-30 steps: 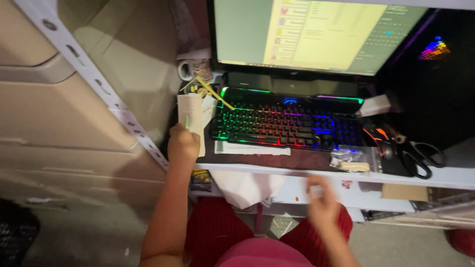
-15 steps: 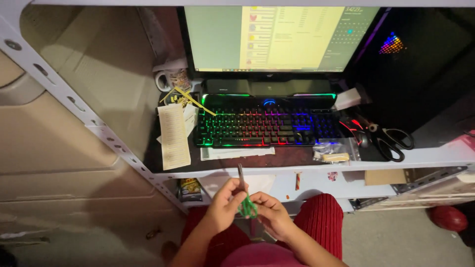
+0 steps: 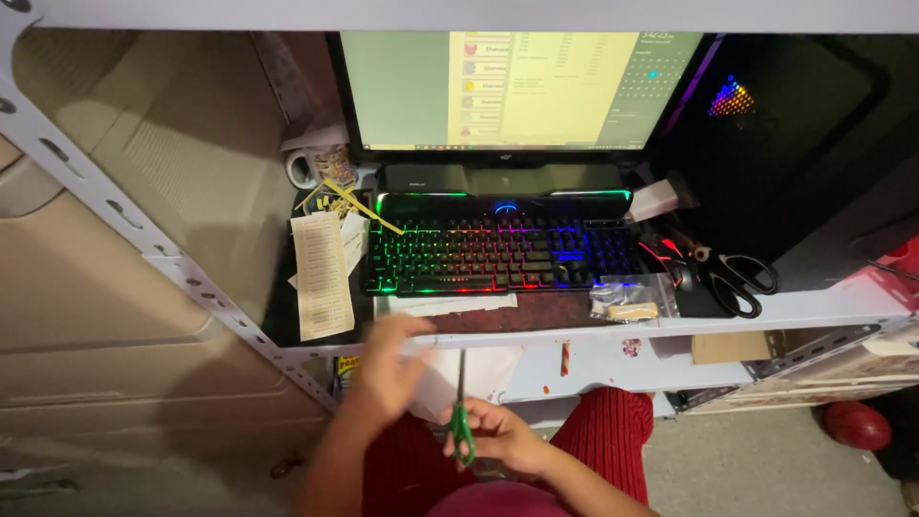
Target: The person organizes small items into a plastic bag and then uses scissors to cut a sheet of printed labels into individual strips at a workstation.
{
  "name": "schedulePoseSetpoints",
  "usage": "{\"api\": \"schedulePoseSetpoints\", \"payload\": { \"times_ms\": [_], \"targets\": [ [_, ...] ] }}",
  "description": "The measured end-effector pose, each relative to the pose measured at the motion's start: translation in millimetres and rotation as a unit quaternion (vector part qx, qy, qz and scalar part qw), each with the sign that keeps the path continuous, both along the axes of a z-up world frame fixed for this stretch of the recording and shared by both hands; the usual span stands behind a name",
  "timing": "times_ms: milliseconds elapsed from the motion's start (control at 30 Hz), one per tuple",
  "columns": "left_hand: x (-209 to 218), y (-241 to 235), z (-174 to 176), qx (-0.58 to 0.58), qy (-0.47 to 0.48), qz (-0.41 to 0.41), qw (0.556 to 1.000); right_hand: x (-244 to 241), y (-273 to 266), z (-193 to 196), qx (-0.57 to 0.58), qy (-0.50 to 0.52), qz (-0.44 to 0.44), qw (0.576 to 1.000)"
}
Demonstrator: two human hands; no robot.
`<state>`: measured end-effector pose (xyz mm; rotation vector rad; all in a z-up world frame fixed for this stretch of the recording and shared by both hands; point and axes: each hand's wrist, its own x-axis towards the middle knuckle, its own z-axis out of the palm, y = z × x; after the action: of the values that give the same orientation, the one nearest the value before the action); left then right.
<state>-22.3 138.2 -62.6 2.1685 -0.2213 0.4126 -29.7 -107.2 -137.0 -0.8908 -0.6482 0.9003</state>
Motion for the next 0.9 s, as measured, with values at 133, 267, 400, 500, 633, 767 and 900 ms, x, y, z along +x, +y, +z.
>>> {"api": "schedulePoseSetpoints", "payload": {
  "times_ms": [133, 267, 400, 500, 633, 767, 900],
  "targets": [
    [5.2, 40.5, 33.3, 0.137, -0.157, 0.198, 0.958, -6.3, 0.3, -15.2, -0.114, -0.029, 0.085, 0.989],
    [-22.5, 12.7, 57.2, 0.015, 0.242, 0.114, 0.963, -9.2, -14.4, 2.7, -0.199, -0.014, 0.061, 0.978],
    [-46.7, -32.1, 38.3, 0.112, 0.381, -0.299, 0.868, -15.9, -35.0, 64.1, -0.208, -0.048, -0.030, 0.977],
    [-46.7, -65.5, 25.4, 0.089, 0.545, -0.302, 0.777, -15.8, -70.3, 86.1, -0.247, 0.078, -0.003, 0.966],
    [-37.0, -72.9, -74.7, 0.051, 0.544, -0.368, 0.752, -11.4, -104.1, 22.5, -0.307, 0.105, 0.024, 0.945],
    [-37.6, -75.2, -100.6, 0.107, 0.370, -0.365, 0.847, -13.4, -103.6, -16.2, -0.253, 0.128, -0.088, 0.955],
    [1.1, -83.0, -168.1, 0.163, 0.249, -0.169, 0.940, 25.0, -95.9, -48.0, -0.290, -0.451, -0.217, 0.816]
  ]
}}
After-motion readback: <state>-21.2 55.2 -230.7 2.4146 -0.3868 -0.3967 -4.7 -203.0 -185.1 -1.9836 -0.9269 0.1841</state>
